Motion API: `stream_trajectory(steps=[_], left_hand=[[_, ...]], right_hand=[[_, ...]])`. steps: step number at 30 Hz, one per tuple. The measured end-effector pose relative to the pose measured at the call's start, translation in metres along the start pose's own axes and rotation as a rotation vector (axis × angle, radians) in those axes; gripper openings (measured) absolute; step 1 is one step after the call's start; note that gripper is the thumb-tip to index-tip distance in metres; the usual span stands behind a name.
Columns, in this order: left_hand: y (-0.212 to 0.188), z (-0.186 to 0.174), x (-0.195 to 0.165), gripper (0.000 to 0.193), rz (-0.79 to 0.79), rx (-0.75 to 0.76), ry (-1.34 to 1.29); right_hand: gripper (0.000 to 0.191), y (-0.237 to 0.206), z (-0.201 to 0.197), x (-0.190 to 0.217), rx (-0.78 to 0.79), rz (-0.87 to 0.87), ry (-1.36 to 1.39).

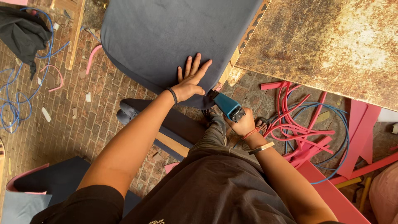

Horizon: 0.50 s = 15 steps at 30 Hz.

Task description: The person stretches dark fabric over a padded seat frame on a workbench and secures it with a pneumatic staple gun, pressing the fabric taut along the edges. They then trim off the excess fabric with scissors and tuck the remaining edge under the seat frame.

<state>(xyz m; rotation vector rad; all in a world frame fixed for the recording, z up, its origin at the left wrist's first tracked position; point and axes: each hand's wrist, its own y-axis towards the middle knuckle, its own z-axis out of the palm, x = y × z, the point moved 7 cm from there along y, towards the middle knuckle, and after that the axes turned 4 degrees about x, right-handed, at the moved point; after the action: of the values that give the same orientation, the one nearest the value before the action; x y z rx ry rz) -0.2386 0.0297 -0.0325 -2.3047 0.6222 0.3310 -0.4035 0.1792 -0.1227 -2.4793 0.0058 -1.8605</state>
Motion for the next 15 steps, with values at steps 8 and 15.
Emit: stream_trajectory(steps=[8, 15], left_hand=[[0.01, 0.005, -0.022, 0.078, -0.265, -0.507, 0.217], [0.061, -0.02, -0.052, 0.074, -0.177, -0.46, 0.331]], right_hand=[[0.035, 0.011, -0.043, -0.028, -0.066, 0.245, 0.674], [0.032, 0.056, -0.09, -0.037, -0.044, 0.279, 0.897]])
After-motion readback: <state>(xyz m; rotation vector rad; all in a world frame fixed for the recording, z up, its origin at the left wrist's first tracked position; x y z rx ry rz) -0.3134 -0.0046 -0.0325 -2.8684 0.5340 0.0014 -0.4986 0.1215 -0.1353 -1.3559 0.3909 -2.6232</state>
